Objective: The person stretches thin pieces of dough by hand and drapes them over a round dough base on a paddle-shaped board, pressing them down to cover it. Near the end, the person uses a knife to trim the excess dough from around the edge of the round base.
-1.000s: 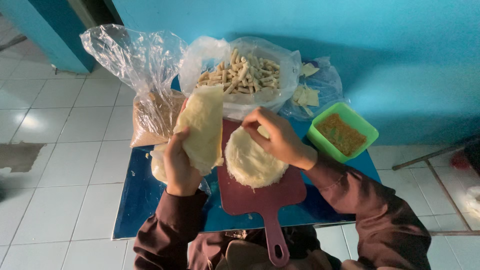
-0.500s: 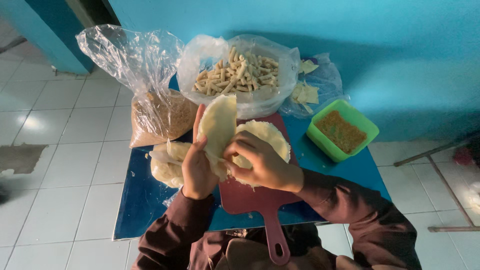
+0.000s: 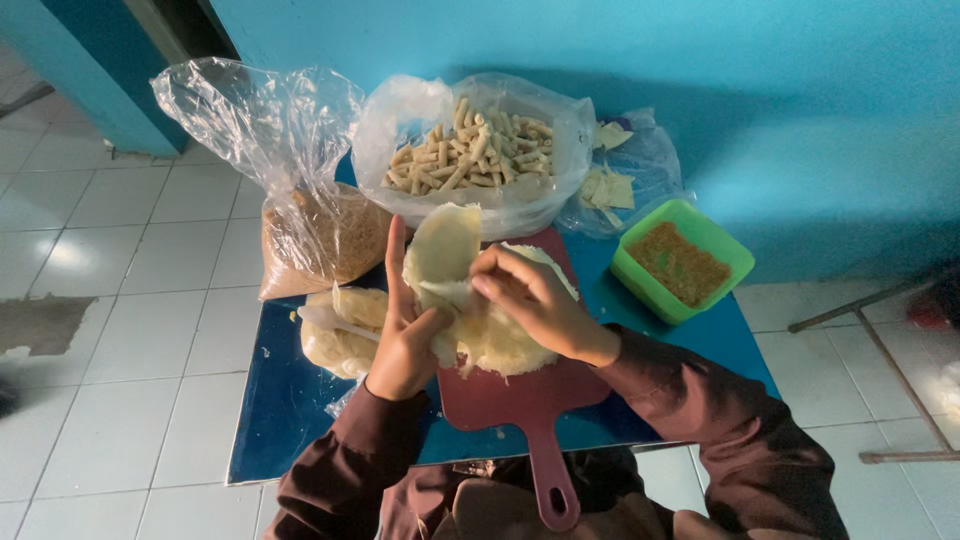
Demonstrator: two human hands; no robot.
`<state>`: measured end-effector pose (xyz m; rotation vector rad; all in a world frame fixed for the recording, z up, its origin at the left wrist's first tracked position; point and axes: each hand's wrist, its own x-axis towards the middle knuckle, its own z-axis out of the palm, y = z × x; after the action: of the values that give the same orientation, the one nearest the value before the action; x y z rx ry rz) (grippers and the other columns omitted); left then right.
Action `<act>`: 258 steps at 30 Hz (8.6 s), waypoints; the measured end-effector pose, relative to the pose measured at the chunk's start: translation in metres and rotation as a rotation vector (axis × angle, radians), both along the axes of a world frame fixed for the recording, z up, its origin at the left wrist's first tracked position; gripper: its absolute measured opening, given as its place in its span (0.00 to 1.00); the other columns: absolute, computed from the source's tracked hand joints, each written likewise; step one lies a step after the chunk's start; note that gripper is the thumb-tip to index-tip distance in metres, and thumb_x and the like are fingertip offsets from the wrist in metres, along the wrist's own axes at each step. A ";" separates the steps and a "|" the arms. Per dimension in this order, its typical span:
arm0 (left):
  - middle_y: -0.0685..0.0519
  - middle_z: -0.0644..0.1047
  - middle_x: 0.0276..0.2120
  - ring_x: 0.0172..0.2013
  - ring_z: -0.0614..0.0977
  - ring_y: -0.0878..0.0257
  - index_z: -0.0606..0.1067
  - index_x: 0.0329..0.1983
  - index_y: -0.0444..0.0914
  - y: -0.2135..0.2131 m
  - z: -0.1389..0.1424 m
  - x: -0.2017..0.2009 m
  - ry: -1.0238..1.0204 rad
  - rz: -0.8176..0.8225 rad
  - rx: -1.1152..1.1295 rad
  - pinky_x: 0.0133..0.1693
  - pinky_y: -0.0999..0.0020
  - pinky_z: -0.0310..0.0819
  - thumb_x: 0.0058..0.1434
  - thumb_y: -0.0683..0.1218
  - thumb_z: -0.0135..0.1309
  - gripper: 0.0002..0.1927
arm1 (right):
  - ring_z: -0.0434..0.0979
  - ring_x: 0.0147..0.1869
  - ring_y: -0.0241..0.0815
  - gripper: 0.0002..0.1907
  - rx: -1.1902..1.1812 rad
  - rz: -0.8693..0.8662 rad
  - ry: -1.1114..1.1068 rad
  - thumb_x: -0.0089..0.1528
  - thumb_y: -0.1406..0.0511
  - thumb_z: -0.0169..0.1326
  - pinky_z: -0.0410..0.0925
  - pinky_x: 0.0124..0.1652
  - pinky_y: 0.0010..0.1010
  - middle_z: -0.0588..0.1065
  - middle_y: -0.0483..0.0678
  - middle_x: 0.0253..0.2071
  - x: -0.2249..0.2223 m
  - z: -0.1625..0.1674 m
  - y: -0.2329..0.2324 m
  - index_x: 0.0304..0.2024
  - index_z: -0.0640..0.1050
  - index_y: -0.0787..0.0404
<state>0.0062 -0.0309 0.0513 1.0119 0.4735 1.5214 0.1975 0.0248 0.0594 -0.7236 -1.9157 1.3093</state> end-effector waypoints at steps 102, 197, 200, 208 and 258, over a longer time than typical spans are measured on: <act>0.40 0.60 0.73 0.72 0.64 0.43 0.54 0.77 0.33 0.005 0.030 -0.044 -0.349 0.065 -0.133 0.70 0.51 0.60 0.47 0.34 0.34 0.47 | 0.81 0.35 0.55 0.09 0.409 -0.308 -0.414 0.65 0.67 0.56 0.71 0.32 0.44 0.77 0.52 0.31 0.043 -0.015 0.042 0.42 0.69 0.62; 0.41 0.73 0.57 0.52 0.74 0.58 0.54 0.82 0.40 0.006 0.004 -0.006 0.165 0.037 -0.174 0.54 0.65 0.69 0.73 0.38 0.42 0.33 | 0.73 0.37 0.31 0.07 0.328 -0.171 -0.079 0.70 0.65 0.57 0.67 0.36 0.27 0.73 0.46 0.35 -0.009 0.006 0.016 0.44 0.75 0.63; 0.41 0.73 0.59 0.57 0.77 0.56 0.55 0.79 0.38 0.009 0.011 -0.019 -0.077 -0.040 -0.208 0.57 0.63 0.73 0.70 0.39 0.39 0.32 | 0.65 0.34 0.28 0.06 -0.132 -0.177 0.111 0.72 0.64 0.54 0.58 0.31 0.25 0.69 0.42 0.35 0.009 -0.008 0.031 0.43 0.75 0.61; 0.44 0.71 0.66 0.62 0.76 0.53 0.58 0.76 0.35 0.007 0.026 -0.034 -0.201 0.084 -0.185 0.61 0.58 0.71 0.69 0.42 0.41 0.31 | 0.77 0.57 0.39 0.11 -0.515 -0.062 0.726 0.71 0.63 0.49 0.73 0.52 0.35 0.76 0.45 0.53 0.036 -0.019 0.052 0.54 0.72 0.58; 0.43 0.65 0.71 0.69 0.70 0.50 0.56 0.77 0.36 0.009 0.019 -0.036 -0.364 0.074 -0.106 0.68 0.57 0.64 0.64 0.42 0.42 0.35 | 0.72 0.64 0.50 0.10 1.002 0.014 -0.551 0.52 0.73 0.59 0.68 0.57 0.45 0.76 0.44 0.51 0.079 0.006 0.001 0.35 0.76 0.57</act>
<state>-0.0301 -0.0219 0.0706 0.6214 0.3316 1.6846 0.2766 0.0253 0.0652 -0.5405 -2.6246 0.0101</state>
